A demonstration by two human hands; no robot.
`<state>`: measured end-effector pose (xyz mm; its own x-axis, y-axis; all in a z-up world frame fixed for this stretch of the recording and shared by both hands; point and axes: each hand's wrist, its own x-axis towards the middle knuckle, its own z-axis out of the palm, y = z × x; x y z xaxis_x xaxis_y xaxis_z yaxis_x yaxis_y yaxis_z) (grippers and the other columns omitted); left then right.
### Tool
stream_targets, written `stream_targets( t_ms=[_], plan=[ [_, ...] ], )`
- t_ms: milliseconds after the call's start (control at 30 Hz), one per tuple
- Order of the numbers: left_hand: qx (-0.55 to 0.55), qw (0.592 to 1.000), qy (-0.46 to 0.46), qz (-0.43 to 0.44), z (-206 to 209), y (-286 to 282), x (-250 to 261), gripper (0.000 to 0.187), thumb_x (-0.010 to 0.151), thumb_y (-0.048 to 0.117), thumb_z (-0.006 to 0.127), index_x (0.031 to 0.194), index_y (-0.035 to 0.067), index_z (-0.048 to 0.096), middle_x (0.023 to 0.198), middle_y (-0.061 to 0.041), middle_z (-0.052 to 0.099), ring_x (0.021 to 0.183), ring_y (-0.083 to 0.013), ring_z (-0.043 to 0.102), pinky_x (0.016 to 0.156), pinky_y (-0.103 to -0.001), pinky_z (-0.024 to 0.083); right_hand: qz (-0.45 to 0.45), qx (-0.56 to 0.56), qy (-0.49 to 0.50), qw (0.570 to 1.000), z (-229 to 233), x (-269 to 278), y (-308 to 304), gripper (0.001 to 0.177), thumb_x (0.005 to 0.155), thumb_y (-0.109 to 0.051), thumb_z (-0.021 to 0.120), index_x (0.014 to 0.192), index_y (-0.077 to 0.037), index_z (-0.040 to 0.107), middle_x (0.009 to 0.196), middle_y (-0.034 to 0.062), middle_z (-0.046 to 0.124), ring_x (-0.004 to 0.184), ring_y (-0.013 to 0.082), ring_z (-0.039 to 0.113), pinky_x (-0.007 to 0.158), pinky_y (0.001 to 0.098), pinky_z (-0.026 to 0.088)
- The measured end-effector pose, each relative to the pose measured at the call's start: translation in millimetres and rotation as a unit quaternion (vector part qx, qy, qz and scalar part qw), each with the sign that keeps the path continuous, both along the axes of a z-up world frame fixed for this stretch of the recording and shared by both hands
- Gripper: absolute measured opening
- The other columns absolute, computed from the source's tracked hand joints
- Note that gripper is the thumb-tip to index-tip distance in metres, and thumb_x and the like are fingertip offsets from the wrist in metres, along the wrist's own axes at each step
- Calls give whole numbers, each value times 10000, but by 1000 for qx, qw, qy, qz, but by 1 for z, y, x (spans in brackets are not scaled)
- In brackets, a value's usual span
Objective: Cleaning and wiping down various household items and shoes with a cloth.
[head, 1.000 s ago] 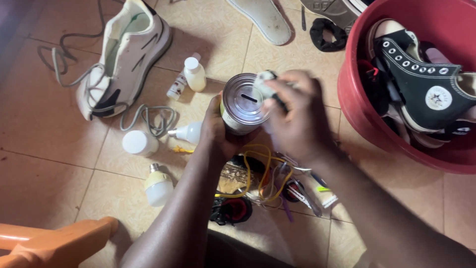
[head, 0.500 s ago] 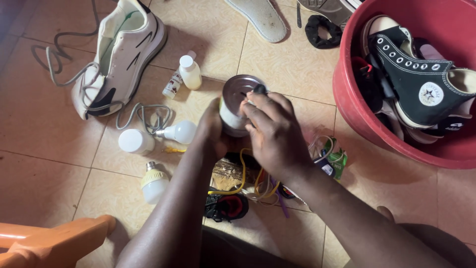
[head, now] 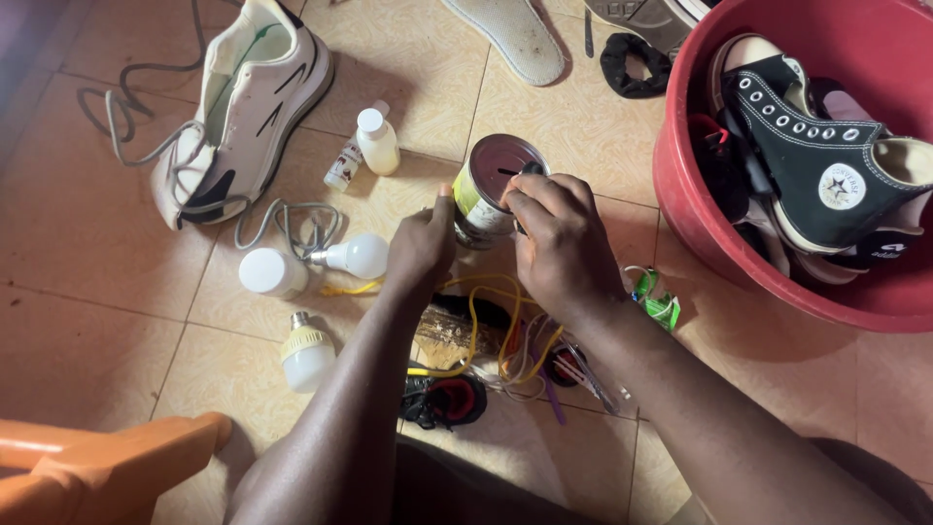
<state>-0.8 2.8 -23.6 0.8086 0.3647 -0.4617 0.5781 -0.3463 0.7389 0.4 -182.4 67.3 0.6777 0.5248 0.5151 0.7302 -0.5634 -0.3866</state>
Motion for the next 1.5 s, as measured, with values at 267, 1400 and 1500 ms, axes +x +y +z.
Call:
stream_targets(
  t_ms=[267,1400,1500],
  plan=[
    [165,984,-57,24,2,-16,-28,552,803,299,747,1265,18,636,1124,-275,702,1082,-388,673,931,-455,522,46,-11,-12,999,-11,0,-8,405,760,105,641,1158,41,685,1283,191,637,1234,398,565,1085,449,470],
    [120,960,-252,-4,81,-49,-48,194,915,224,742,1090,167,802,927,-152,747,731,-273,725,692,-382,553,49,53,37,997,-4,18,-15,389,866,35,713,1251,60,660,1362,271,580,1268,433,581,1095,455,492],
    [97,948,-304,12,63,-47,-44,215,896,169,764,1105,126,791,968,-128,759,761,-193,742,690,-327,580,55,46,31,997,-20,25,-9,354,855,41,711,1207,26,687,1352,267,585,1281,441,574,1093,451,491]
  ],
)
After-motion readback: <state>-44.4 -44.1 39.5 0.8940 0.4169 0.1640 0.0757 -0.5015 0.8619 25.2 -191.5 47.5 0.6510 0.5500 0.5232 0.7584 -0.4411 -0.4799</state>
